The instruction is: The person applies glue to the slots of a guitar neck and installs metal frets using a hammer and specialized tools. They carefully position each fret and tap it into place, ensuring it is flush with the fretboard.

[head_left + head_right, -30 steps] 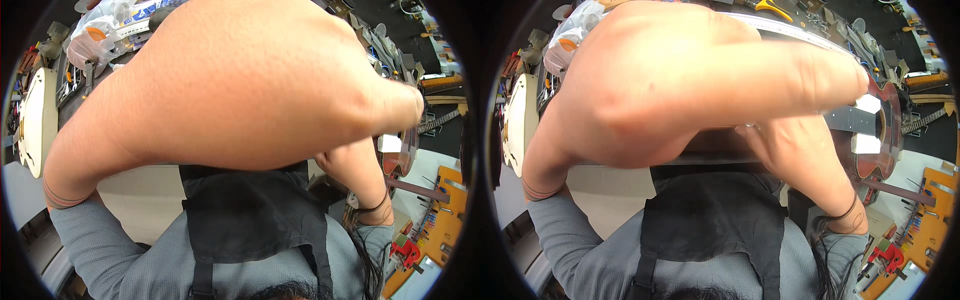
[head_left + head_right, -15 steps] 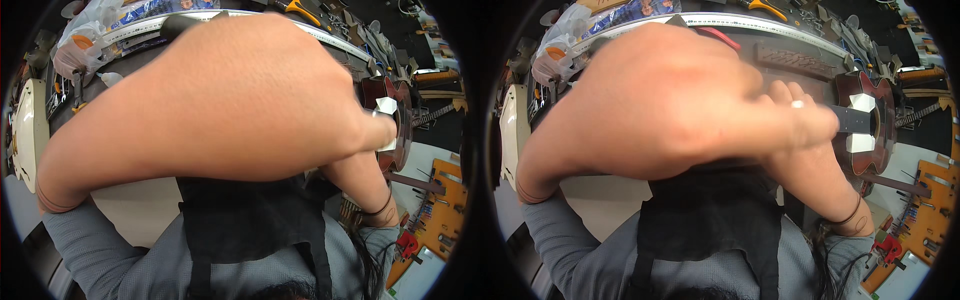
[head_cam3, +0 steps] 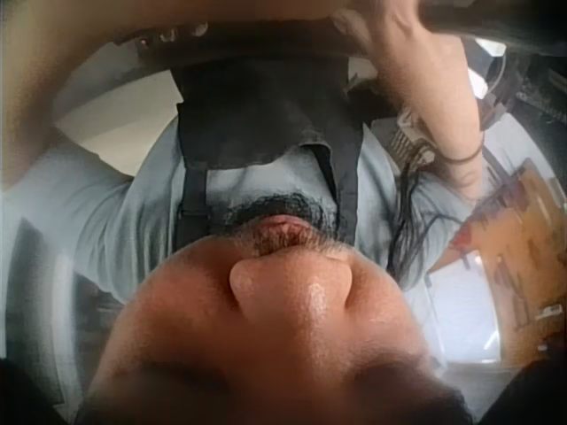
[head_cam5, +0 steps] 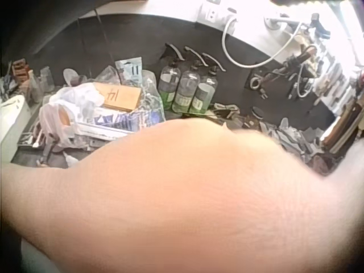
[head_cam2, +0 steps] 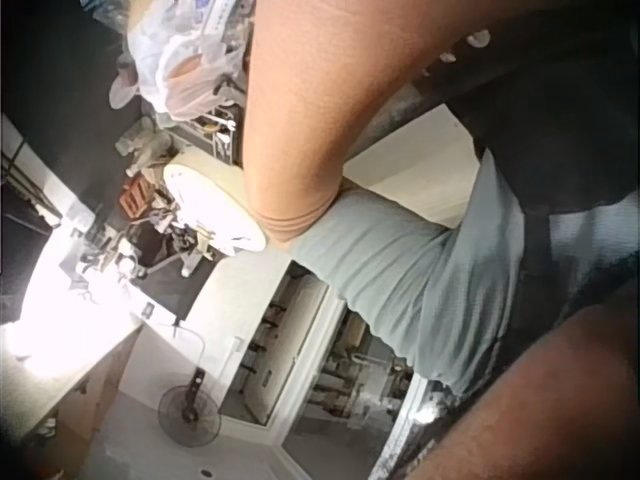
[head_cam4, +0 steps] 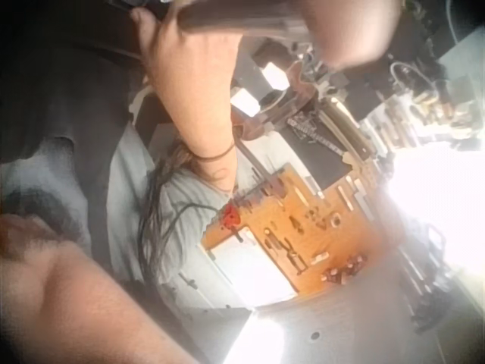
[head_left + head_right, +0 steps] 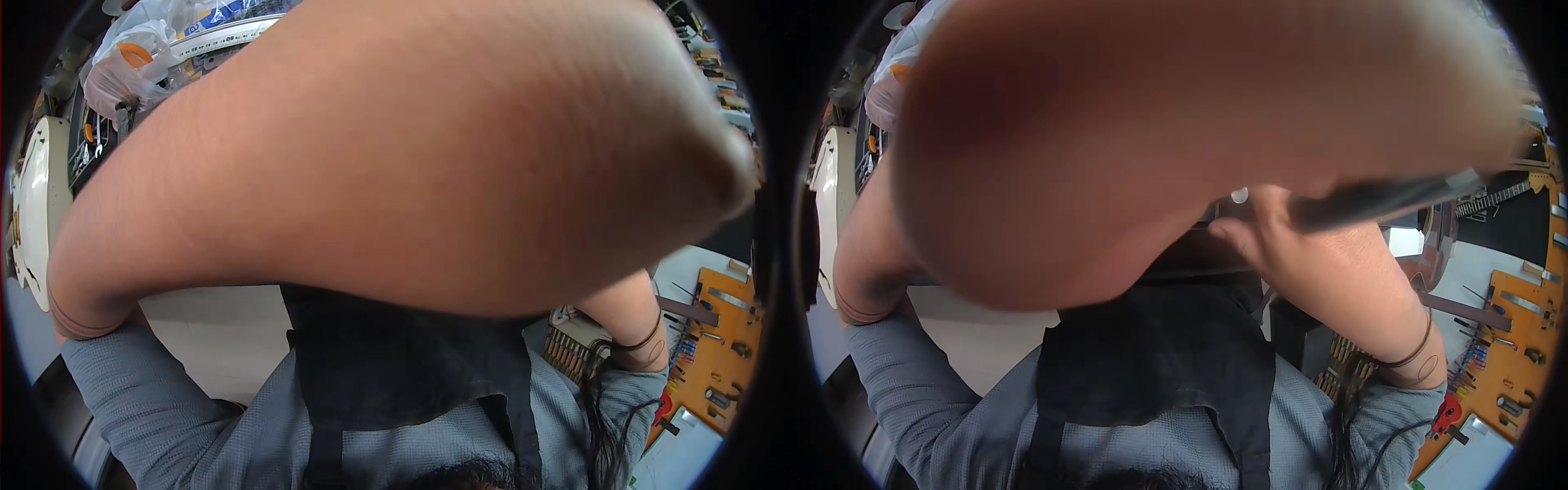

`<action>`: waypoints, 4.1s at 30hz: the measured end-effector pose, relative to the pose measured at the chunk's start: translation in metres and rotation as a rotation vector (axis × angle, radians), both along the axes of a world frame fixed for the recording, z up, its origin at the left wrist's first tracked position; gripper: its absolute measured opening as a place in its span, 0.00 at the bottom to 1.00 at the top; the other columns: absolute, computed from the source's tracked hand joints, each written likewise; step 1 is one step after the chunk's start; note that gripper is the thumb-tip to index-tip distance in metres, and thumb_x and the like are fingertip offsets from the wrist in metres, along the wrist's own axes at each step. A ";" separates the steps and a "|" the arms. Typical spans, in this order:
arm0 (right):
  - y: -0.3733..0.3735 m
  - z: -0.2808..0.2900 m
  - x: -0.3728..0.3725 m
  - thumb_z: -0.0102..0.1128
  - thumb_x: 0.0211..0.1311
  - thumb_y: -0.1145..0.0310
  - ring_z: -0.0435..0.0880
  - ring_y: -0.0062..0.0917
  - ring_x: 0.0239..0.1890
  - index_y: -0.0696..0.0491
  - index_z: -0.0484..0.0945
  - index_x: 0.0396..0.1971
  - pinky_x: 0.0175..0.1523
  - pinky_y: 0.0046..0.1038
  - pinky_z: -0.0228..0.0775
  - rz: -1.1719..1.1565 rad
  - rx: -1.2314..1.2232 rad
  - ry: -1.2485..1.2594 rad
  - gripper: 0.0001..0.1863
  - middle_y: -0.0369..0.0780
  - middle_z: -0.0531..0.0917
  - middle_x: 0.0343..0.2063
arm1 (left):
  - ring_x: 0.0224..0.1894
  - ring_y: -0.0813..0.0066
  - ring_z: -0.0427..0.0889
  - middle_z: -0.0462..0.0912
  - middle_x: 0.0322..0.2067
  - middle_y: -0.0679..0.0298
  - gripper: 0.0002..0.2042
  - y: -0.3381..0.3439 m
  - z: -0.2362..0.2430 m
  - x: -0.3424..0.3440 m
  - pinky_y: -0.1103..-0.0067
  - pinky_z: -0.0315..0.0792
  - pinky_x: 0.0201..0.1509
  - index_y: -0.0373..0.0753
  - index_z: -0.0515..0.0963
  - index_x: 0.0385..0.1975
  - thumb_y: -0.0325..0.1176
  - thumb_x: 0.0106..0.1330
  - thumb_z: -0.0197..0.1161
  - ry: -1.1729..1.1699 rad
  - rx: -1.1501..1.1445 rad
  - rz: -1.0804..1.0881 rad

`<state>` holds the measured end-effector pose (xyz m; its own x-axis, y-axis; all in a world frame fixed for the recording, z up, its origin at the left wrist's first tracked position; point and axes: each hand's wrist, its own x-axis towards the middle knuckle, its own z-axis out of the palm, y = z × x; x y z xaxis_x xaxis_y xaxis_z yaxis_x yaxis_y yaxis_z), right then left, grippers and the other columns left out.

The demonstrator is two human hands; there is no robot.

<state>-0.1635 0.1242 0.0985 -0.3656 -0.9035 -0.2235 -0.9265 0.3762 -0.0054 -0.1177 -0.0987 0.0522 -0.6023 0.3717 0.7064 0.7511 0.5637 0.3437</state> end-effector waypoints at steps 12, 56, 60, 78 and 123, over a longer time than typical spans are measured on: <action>-0.004 0.006 -0.017 0.74 0.65 0.57 0.84 0.51 0.54 0.60 0.79 0.56 0.59 0.47 0.76 -0.019 0.096 -0.082 0.27 0.54 0.84 0.46 | 0.43 0.61 0.92 0.91 0.42 0.54 0.20 -0.002 -0.002 -0.015 0.70 0.85 0.46 0.45 0.79 0.61 0.26 0.68 0.63 0.041 0.013 0.031; 0.140 -0.123 -0.004 0.72 0.65 0.71 0.83 0.49 0.51 0.58 0.83 0.49 0.58 0.44 0.74 -0.467 -0.401 -0.088 0.15 0.48 0.86 0.46 | 0.48 0.58 0.81 0.83 0.48 0.58 0.19 -0.074 -0.139 0.208 0.65 0.74 0.57 0.37 0.83 0.60 0.16 0.73 0.59 -0.184 -0.188 1.435; 0.134 -0.159 -0.011 0.73 0.63 0.70 0.82 0.48 0.50 0.55 0.86 0.46 0.61 0.48 0.69 -0.403 -0.662 0.183 0.13 0.45 0.86 0.44 | 0.62 0.58 0.77 0.79 0.58 0.53 0.19 -0.033 -0.087 0.184 0.67 0.70 0.67 0.34 0.81 0.61 0.22 0.71 0.64 -0.084 -0.134 1.234; 0.191 -0.191 -0.023 0.69 0.62 0.86 0.82 0.49 0.61 0.64 0.84 0.55 0.70 0.41 0.67 -0.405 -1.026 -0.277 0.20 0.53 0.85 0.57 | 0.66 0.51 0.76 0.81 0.62 0.48 0.32 0.077 -0.025 0.050 0.62 0.65 0.73 0.30 0.80 0.59 0.43 0.56 0.75 -0.547 -0.152 0.590; 0.198 -0.196 -0.044 0.68 0.63 0.74 0.79 0.54 0.67 0.62 0.84 0.59 0.75 0.51 0.63 -0.292 -0.692 -0.352 0.23 0.54 0.84 0.59 | 0.62 0.50 0.82 0.84 0.57 0.43 0.35 0.068 -0.015 0.046 0.60 0.65 0.72 0.30 0.78 0.58 0.36 0.48 0.79 -0.756 0.033 0.538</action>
